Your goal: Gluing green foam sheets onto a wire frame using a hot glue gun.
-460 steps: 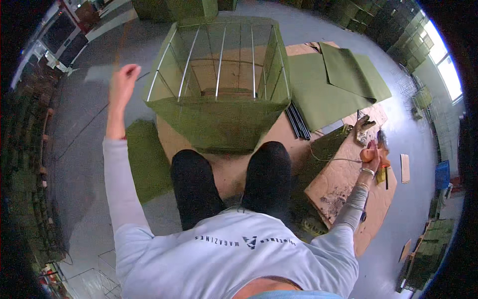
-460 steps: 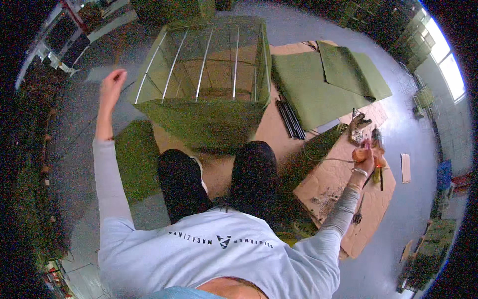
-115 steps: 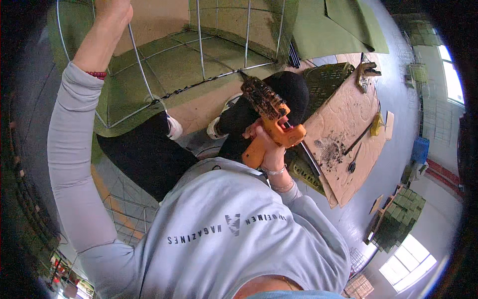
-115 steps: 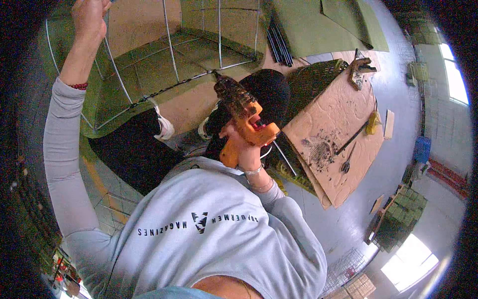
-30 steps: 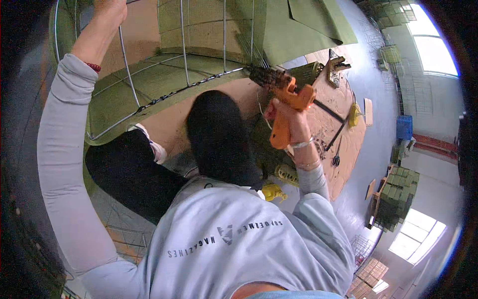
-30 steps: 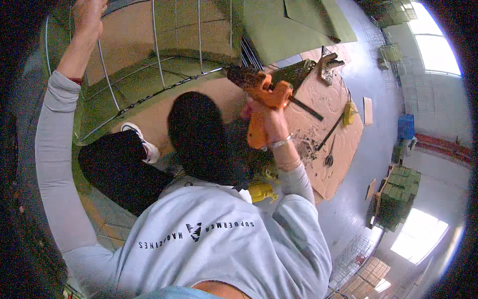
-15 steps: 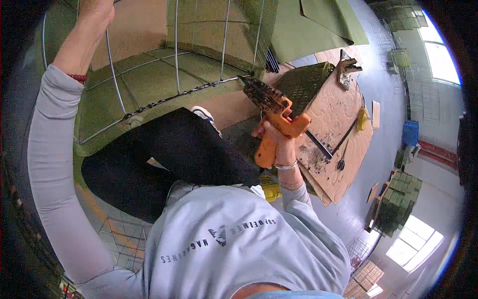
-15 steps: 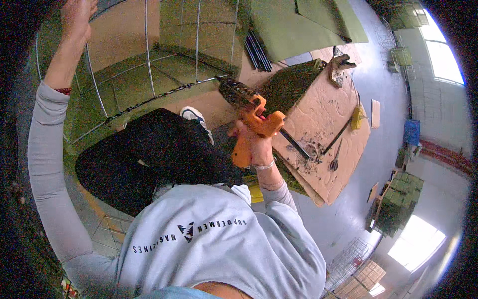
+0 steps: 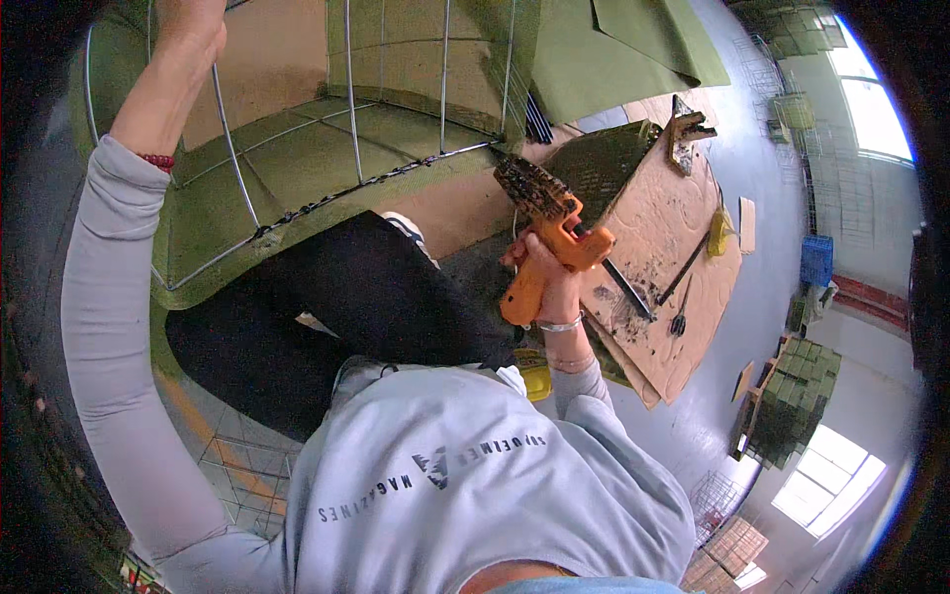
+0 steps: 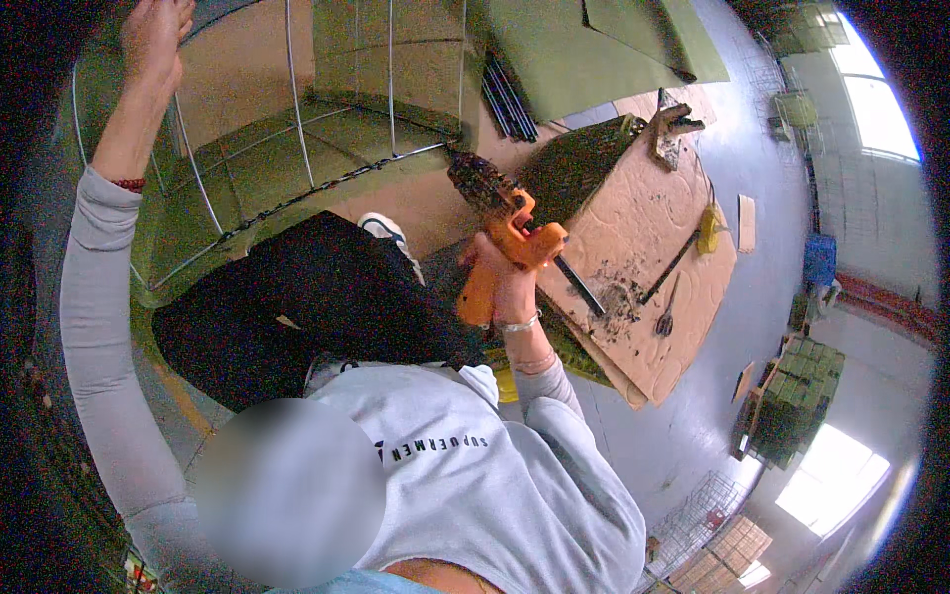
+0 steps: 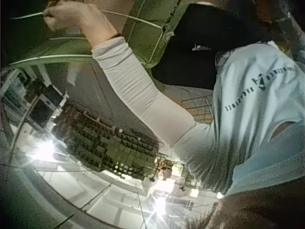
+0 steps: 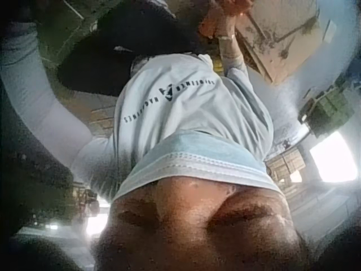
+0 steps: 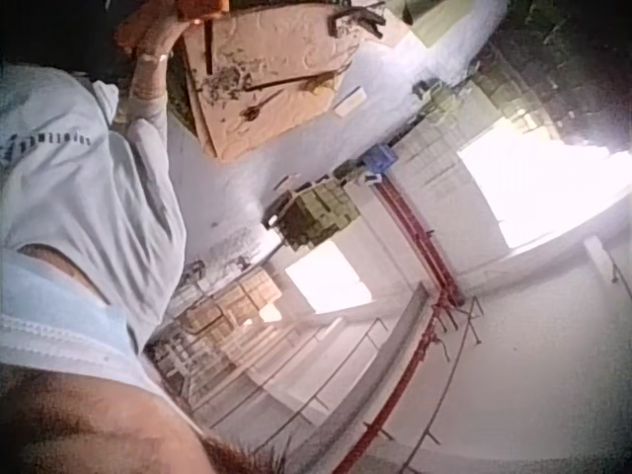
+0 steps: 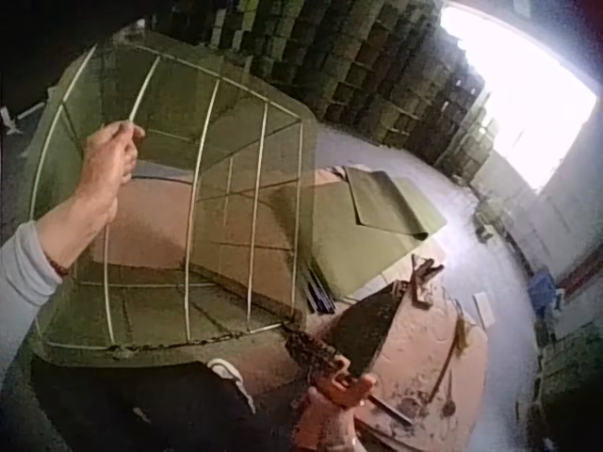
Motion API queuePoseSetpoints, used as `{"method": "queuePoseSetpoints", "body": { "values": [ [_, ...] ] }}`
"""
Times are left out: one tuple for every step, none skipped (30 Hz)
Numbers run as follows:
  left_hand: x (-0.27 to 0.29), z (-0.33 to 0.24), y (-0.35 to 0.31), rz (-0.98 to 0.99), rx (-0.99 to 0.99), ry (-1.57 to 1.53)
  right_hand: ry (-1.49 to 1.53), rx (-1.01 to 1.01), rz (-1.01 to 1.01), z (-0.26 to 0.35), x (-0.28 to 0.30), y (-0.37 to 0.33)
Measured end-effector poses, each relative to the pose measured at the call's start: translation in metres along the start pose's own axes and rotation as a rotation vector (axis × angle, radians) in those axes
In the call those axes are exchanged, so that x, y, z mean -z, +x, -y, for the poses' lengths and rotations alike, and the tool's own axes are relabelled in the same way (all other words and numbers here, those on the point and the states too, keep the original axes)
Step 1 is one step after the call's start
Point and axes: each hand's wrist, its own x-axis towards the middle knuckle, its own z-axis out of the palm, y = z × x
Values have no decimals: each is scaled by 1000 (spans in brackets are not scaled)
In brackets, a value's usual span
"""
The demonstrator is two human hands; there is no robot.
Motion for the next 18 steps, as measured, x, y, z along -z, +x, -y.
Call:
{"method": "queuePoseSetpoints", "body": {
  "values": [
    [0, -1, 1, -4, 10, -14, 4, 19, 11, -1, 0, 2],
    [0, -2, 2, -8, 21, -28, 24, 17, 8, -4, 0, 3],
    [2, -4, 3, -13, 32, -40, 44, 21, 2, -9, 1, 3],
    [7, -5, 3, 79, 33, -66, 65, 25, -6, -14, 2, 3],
    [8, -6, 5, 71, 29, -60, 36, 40, -37, -18, 6, 4],
    [6, -3, 6, 69, 25, -53, 10, 56, -56, -23, 11, 3],
    [4, 2, 7, 53, 11, -44, 1, 74, 5, -26, 18, 5],
    [0, 7, 8, 24, -21, -19, -26, 86, -108, -32, 22, 3],
    [-5, 15, 5, -13, -86, 29, -129, -189, -200, -26, 32, 8],
    [-6, 20, 8, -45, -157, 77, -215, -195, -250, -24, 38, 3],
    [-22, 26, 4, -64, -193, 99, -250, -141, -220, -25, 40, 3],
    [-38, 28, -2, -95, -195, 96, -285, -115, -184, -26, 42, 2],
    [-37, 29, 2, -145, -188, 95, -323, -98, -146, -26, 43, 8],
    [-39, 32, 5, -197, -176, 81, -344, -103, -94, -31, 41, 16],
    [-42, 34, 8, -231, -162, 69, -366, -98, -60, -33, 40, 19],
    [-44, 35, 11, -258, -155, 62, -380, -85, -44, -39, 36, 23],
    [-45, 36, 12, -279, -150, 50, -388, -73, -37, -39, 35, 26],
    [-46, 35, 14, -292, -146, 41, -398, -64, -33, -43, 32, 28]
  ]
}}
